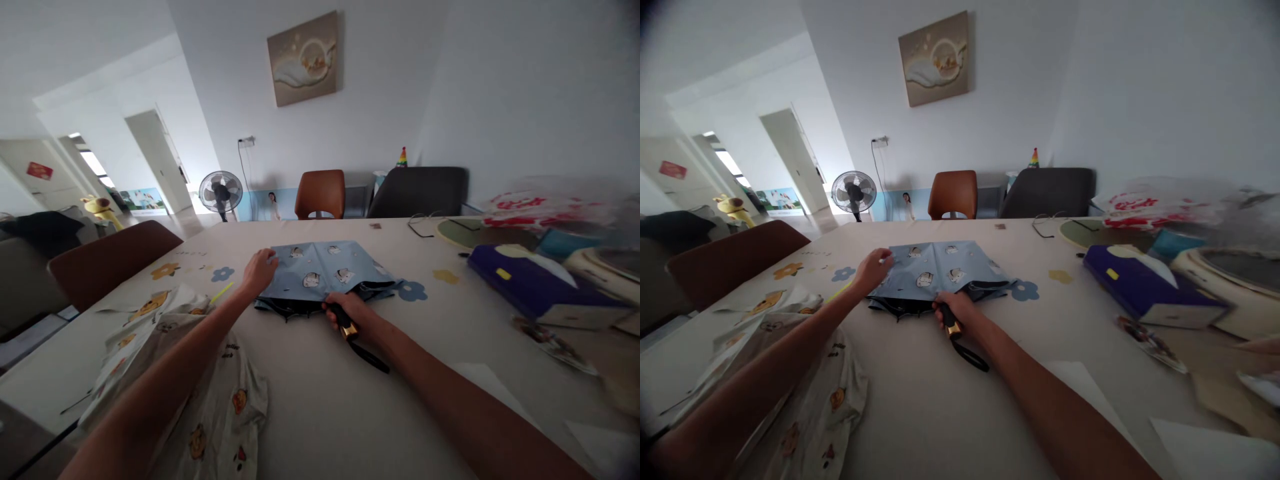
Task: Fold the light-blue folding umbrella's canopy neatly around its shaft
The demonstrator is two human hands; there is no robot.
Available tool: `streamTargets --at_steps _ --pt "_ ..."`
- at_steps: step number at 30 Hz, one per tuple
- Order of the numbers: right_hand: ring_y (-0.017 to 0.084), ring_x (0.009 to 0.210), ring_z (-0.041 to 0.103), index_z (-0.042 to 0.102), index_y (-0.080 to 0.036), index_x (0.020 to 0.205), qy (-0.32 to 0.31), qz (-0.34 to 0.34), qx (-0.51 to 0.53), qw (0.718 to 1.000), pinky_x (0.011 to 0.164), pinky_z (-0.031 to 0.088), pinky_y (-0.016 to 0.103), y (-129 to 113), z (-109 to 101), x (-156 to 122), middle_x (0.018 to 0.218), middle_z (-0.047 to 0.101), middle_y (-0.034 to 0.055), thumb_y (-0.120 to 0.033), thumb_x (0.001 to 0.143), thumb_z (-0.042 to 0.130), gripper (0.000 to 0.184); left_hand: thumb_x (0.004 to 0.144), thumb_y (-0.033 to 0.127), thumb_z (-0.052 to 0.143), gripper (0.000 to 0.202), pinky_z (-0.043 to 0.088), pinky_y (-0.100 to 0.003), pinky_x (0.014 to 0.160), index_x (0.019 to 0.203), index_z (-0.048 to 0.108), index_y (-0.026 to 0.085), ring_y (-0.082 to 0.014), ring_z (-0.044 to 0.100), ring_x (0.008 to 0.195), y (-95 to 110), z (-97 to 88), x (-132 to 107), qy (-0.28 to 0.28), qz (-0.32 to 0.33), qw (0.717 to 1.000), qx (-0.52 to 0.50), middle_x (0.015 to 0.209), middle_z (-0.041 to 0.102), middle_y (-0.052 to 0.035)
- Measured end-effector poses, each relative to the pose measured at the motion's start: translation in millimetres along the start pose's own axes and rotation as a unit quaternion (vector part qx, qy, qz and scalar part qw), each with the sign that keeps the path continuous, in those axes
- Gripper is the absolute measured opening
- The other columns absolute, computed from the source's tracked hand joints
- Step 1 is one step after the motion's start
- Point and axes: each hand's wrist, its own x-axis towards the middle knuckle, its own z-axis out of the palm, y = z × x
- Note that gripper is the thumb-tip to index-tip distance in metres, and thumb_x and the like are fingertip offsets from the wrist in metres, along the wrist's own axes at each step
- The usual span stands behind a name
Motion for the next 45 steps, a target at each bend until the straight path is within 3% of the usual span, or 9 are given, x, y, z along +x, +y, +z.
streamTargets --at_steps 2,4,10,16,23,30,33,38,45 --pt "0.010 0.029 0.045 0.053 -0.013 0.060 -0.013 -0.005 0.005 1.000 0.029 0.037 0.019 2 -2 2 0.037 0.050 -0.0004 -0.015 0.079 0.043 0.022 0.086 0.029 0.042 0.037 0.030 -0.033 0.101 0.119 0.051 0.017 -0.0223 0.044 0.120 14 13.6 0 -0.015 0.094 0.995 0.017 0.128 0.052 -0.0107" --pt "0.010 0.029 0.045 0.054 -0.012 0.061 -0.020 -0.004 0.010 1.000 0.030 0.038 0.019 3 -3 3 0.037 0.051 -0.0005 -0.016 0.079 0.044 0.021 0.087 0.032 0.040 0.042 0.017 -0.039 0.108 0.127 0.045 0.018 -0.0226 0.031 0.130 17 28.4 -2 -0.042 0.127 0.990 0.050 0.139 0.041 -0.0095" --pt "0.010 0.028 0.044 0.053 -0.013 0.059 -0.024 0.003 0.016 1.000 0.029 0.039 0.019 6 -4 9 0.036 0.051 0.0007 -0.015 0.079 0.043 0.022 0.090 0.039 0.027 0.045 0.019 -0.052 0.105 0.128 0.041 0.019 -0.0271 0.025 0.133 -17 52.2 0 -0.123 -0.064 0.987 0.078 0.142 0.035 -0.0128" --pt "0.010 0.027 0.042 0.053 -0.013 0.059 -0.015 -0.008 0.018 1.000 0.029 0.039 0.019 6 -3 9 0.035 0.051 0.0001 -0.016 0.078 0.044 0.022 0.086 0.037 0.037 0.044 0.023 -0.051 0.101 0.123 0.047 0.016 -0.0293 0.032 0.129 -13 44.4 20 -0.085 -0.063 0.992 0.075 0.138 0.040 -0.0160" --pt "0.009 0.030 0.045 0.053 -0.013 0.061 -0.026 0.005 0.020 0.999 0.031 0.041 0.018 4 -4 4 0.038 0.051 -0.0007 -0.016 0.079 0.045 0.020 0.079 0.042 0.048 0.033 0.037 -0.036 0.086 0.097 0.066 0.021 -0.0257 0.056 0.103 22 47.9 58 -0.086 -0.035 0.995 0.029 0.107 0.066 -0.0101" --pt "0.009 0.030 0.044 0.053 -0.014 0.063 -0.019 0.013 0.026 0.999 0.032 0.041 0.018 3 -4 3 0.038 0.050 -0.0011 -0.018 0.080 0.045 0.019 0.074 0.031 0.052 0.023 0.036 -0.030 0.081 0.088 0.069 0.023 -0.0230 0.055 0.097 33 34.8 73 -0.039 -0.003 0.999 0.006 0.098 0.067 -0.0069" --pt "0.009 0.030 0.044 0.053 -0.014 0.063 -0.019 0.017 0.029 0.999 0.032 0.041 0.018 3 -4 5 0.037 0.050 -0.0012 -0.017 0.080 0.045 0.019 0.072 0.035 0.056 0.021 0.038 -0.028 0.072 0.081 0.068 0.020 -0.0212 0.057 0.083 25 29.3 78 -0.064 -0.004 0.998 -0.013 0.084 0.067 -0.0063" --pt "0.009 0.029 0.042 0.051 -0.014 0.062 -0.024 0.001 0.045 0.999 0.030 0.039 0.019 5 -4 7 0.036 0.049 -0.0008 -0.016 0.078 0.047 0.018 0.069 0.045 0.060 0.036 0.034 -0.026 0.056 0.047 0.056 0.017 -0.0186 0.052 0.060 -6 24.8 80 -0.129 -0.050 0.989 -0.056 0.048 0.051 -0.0032" --pt "0.009 0.029 0.042 0.053 -0.013 0.060 -0.019 0.006 0.036 0.999 0.030 0.039 0.019 4 -4 7 0.036 0.048 -0.0009 -0.015 0.079 0.045 0.020 0.081 0.048 0.043 0.045 0.031 -0.026 0.054 0.048 0.051 0.018 -0.0159 0.051 0.057 -30 34.2 77 -0.088 -0.057 0.992 -0.066 0.049 0.048 -0.0015"
